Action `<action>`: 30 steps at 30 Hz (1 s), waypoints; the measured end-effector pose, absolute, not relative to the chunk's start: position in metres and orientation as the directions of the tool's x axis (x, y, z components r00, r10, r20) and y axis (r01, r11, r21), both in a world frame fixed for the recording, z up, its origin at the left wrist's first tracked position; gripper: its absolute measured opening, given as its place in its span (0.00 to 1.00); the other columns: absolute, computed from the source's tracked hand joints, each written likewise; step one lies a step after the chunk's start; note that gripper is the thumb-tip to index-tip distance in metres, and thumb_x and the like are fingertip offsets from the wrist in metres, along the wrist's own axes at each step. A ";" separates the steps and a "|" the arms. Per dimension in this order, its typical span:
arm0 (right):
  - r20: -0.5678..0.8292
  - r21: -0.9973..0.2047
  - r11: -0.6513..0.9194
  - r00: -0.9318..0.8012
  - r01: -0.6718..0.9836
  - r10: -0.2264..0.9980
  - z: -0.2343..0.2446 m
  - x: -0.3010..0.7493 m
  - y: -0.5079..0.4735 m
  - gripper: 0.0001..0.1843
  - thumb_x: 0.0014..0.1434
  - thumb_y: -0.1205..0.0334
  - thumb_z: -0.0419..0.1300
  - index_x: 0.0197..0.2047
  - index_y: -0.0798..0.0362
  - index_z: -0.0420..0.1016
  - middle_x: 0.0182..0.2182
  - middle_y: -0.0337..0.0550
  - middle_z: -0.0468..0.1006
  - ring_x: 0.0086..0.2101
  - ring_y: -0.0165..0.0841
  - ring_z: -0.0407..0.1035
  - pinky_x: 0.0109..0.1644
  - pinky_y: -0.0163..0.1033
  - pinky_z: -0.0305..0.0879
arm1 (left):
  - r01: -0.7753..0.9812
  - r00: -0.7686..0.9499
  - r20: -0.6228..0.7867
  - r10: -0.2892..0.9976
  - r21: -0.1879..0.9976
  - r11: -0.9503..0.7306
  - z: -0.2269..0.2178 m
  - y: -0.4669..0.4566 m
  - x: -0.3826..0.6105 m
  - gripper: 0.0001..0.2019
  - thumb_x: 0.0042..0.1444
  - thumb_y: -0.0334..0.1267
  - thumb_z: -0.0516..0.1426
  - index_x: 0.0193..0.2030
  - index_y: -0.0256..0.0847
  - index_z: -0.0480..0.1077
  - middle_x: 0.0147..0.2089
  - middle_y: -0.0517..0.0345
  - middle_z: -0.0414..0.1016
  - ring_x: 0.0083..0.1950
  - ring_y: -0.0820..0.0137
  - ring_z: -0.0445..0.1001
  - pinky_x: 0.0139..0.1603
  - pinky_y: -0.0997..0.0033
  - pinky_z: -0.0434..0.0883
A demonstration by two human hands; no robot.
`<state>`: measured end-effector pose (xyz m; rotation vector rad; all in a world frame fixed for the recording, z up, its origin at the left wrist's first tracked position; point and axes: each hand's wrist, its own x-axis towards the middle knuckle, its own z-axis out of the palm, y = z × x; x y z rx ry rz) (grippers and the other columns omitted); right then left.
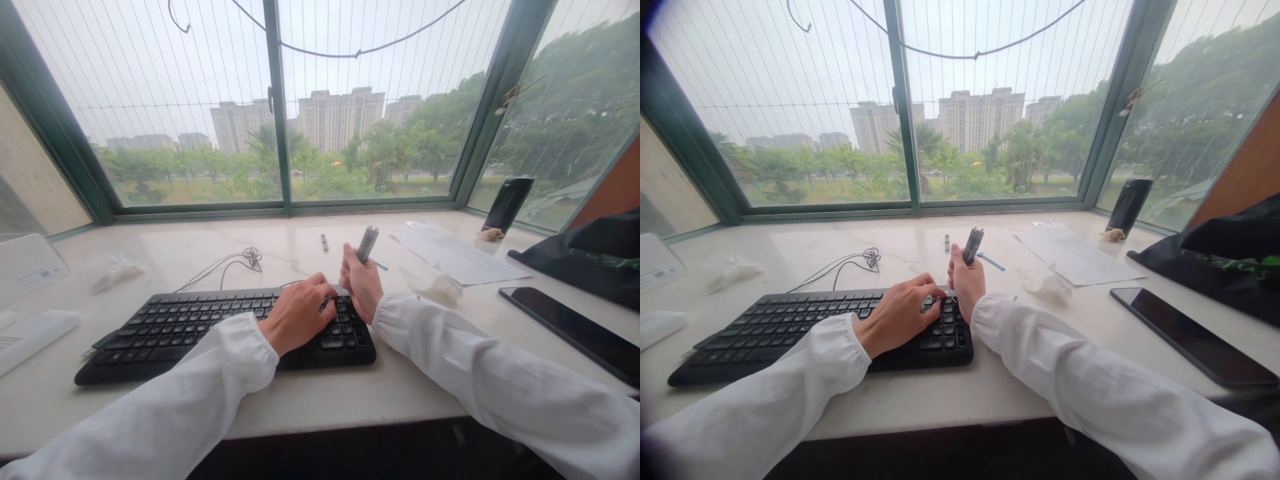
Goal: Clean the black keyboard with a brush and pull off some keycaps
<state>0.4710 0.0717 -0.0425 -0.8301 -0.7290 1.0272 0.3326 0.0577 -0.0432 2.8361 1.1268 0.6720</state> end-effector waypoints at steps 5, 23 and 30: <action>0.218 -0.907 0.334 0.395 -0.256 0.892 -0.048 0.463 0.071 0.26 0.51 0.42 0.65 0.23 0.49 0.55 0.15 0.27 0.57 0.15 0.22 0.48 0.16 0.32 0.44 | 0.640 0.665 0.384 0.641 0.151 -0.754 -0.043 0.058 0.332 0.13 0.62 0.37 0.52 0.46 0.44 0.77 0.45 0.56 0.76 0.38 0.66 0.77 0.39 0.68 0.72; 0.314 -0.919 0.384 0.417 -0.094 0.853 -0.055 0.465 0.067 0.27 0.52 0.39 0.64 0.23 0.49 0.56 0.15 0.30 0.60 0.16 0.24 0.51 0.18 0.35 0.48 | 0.622 0.659 0.415 0.628 0.169 -0.764 -0.048 0.061 0.333 0.13 0.60 0.37 0.53 0.45 0.43 0.78 0.43 0.56 0.76 0.39 0.64 0.78 0.41 0.66 0.73; 0.304 -0.923 0.375 0.435 -0.086 0.847 -0.055 0.468 0.069 0.26 0.53 0.40 0.63 0.22 0.48 0.56 0.15 0.30 0.59 0.16 0.25 0.51 0.18 0.35 0.48 | 0.621 0.653 0.413 0.635 0.188 -0.761 -0.048 0.060 0.334 0.13 0.60 0.37 0.53 0.45 0.43 0.78 0.44 0.56 0.76 0.40 0.64 0.78 0.43 0.66 0.73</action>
